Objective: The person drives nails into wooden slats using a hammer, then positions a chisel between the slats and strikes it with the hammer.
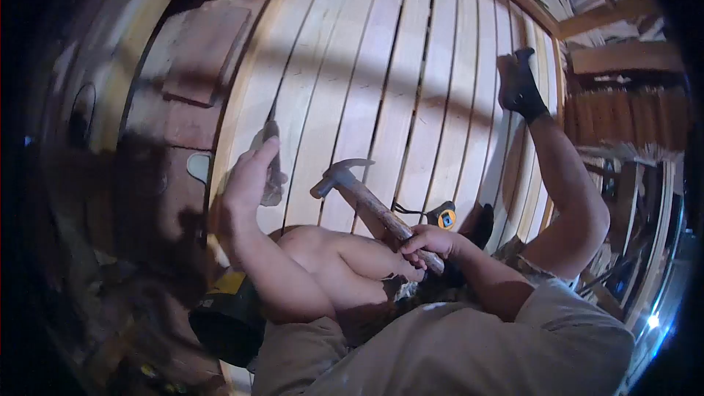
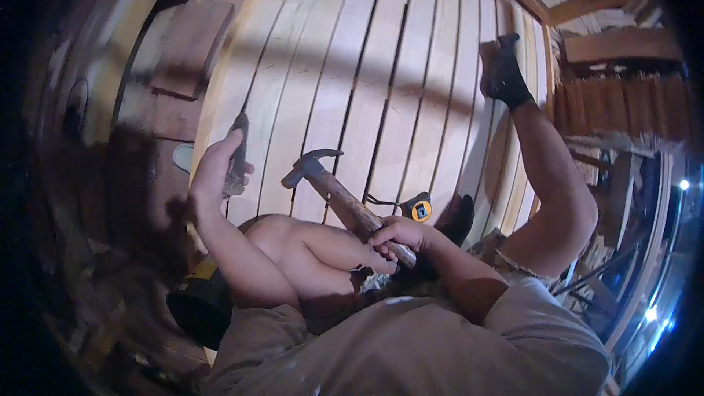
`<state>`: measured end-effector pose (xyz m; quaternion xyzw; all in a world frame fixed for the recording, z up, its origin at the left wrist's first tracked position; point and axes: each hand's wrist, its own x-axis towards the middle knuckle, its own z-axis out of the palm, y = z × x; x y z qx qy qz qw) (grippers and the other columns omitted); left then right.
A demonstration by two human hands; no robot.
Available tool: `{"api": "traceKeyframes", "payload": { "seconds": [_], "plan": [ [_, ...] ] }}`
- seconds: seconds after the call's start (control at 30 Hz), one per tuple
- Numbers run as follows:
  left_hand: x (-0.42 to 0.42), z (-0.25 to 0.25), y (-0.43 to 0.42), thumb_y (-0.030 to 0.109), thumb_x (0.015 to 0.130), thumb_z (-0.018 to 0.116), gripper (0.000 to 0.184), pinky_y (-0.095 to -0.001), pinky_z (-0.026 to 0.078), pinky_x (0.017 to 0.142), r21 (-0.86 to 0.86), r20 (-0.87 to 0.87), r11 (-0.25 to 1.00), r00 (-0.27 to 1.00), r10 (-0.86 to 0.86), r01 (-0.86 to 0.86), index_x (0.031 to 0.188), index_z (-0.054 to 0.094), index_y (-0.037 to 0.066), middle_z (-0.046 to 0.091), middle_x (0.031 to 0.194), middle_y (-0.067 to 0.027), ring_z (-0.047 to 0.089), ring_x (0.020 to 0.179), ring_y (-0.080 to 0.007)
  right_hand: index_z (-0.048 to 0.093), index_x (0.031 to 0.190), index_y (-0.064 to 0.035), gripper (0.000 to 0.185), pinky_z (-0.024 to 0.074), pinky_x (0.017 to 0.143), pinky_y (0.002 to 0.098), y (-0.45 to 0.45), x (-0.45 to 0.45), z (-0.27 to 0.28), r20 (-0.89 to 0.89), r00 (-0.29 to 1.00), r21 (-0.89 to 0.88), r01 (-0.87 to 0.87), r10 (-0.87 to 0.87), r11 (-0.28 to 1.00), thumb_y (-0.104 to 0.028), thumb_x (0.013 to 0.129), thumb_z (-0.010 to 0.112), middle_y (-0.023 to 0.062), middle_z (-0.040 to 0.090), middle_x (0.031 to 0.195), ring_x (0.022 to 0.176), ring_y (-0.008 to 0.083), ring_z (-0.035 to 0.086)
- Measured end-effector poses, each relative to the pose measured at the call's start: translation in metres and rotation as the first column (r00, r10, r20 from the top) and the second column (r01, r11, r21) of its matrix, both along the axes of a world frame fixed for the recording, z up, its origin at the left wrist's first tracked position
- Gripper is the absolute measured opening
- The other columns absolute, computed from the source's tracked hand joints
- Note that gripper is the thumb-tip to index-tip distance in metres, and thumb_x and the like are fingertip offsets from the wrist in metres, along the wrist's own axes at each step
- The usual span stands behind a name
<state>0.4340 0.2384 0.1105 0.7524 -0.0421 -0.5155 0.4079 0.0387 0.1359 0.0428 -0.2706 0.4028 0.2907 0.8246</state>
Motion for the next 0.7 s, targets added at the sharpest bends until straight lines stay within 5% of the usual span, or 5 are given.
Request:
{"api": "traceKeyframes", "payload": {
  "seconds": [0.1, 0.33, 0.57, 0.6, 0.7],
  "plan": [
    [-0.003, 0.016, -0.002, 0.053, 0.094, 0.059, 0.049, -0.0301, 0.048, 0.057, -0.026, -0.056, 1.0, 0.998, -0.006, 0.005, 0.097, 0.063, 0.005, 0.061, 0.074, -0.0047, 0.06, 0.061, -0.0152, 0.058, 0.099, -0.0002, 0.024, 0.053, 0.046, 0.0314, -0.003, 0.005, 0.002, 0.006, 1.0, 0.044, 0.006, -0.006, 0.999, -0.014, 0.086, 0.072, 0.0083, 0.063, 0.07, 0.05, 0.0175, 0.062],
    [0.002, 0.006, -0.001, 0.062, 0.092, 0.057, 0.052, -0.0291, 0.042, 0.046, 0.102, -0.043, 0.995, 0.999, -0.004, 0.008, 0.078, 0.06, 0.012, 0.058, 0.062, -0.0051, 0.053, 0.048, -0.0149, 0.059, 0.106, 0.0025, 0.033, 0.0515, 0.04, 0.0311, -0.006, 0.014, -0.01, 0.087, 0.996, 0.013, -0.006, 0.005, 1.0, -0.012, 0.079, 0.072, 0.009, 0.063, 0.065, 0.045, 0.0161, 0.061],
    [0.015, -0.017, 0.009, 0.057, 0.094, 0.055, 0.048, -0.031, 0.041, 0.045, 0.037, -0.149, 0.999, 0.989, 0.01, -0.004, 0.082, 0.063, 0.011, 0.06, 0.064, -0.0054, 0.054, 0.05, -0.0158, 0.061, 0.122, -0.005, 0.045, 0.0511, 0.042, 0.0265, -0.014, 0.015, -0.013, 0.119, 0.991, 0.037, -0.071, 0.067, 0.997, -0.015, 0.079, 0.072, 0.0051, 0.066, 0.07, 0.05, 0.0111, 0.061],
    [-0.001, 0.009, -0.005, 0.055, 0.095, 0.053, 0.047, -0.0319, 0.042, 0.046, 0.178, -0.01, 0.982, 0.998, 0.065, -0.062, 0.085, 0.063, 0.011, 0.061, 0.066, -0.0054, 0.055, 0.051, -0.0163, 0.059, 0.129, -0.0061, 0.051, 0.0518, 0.044, 0.026, -0.017, 0.017, -0.011, 0.145, 0.984, 0.032, -0.109, 0.103, 0.994, -0.015, 0.081, 0.072, 0.0026, 0.066, 0.074, 0.052, 0.0097, 0.061],
    [0.002, 0.002, 0.004, 0.055, 0.094, 0.054, 0.046, -0.0298, 0.044, 0.057, 0.049, -0.017, 0.999, 1.0, -0.014, 0.015, 0.091, 0.066, 0.011, 0.061, 0.074, -0.0009, 0.056, 0.063, -0.0132, 0.054, 0.137, -0.0063, 0.059, 0.0535, 0.048, 0.0265, -0.016, 0.016, -0.009, 0.145, 0.989, 0.065, -0.037, 0.027, 0.997, -0.018, 0.083, 0.074, 0.0017, 0.065, 0.078, 0.055, 0.0105, 0.061]
  ]
}}
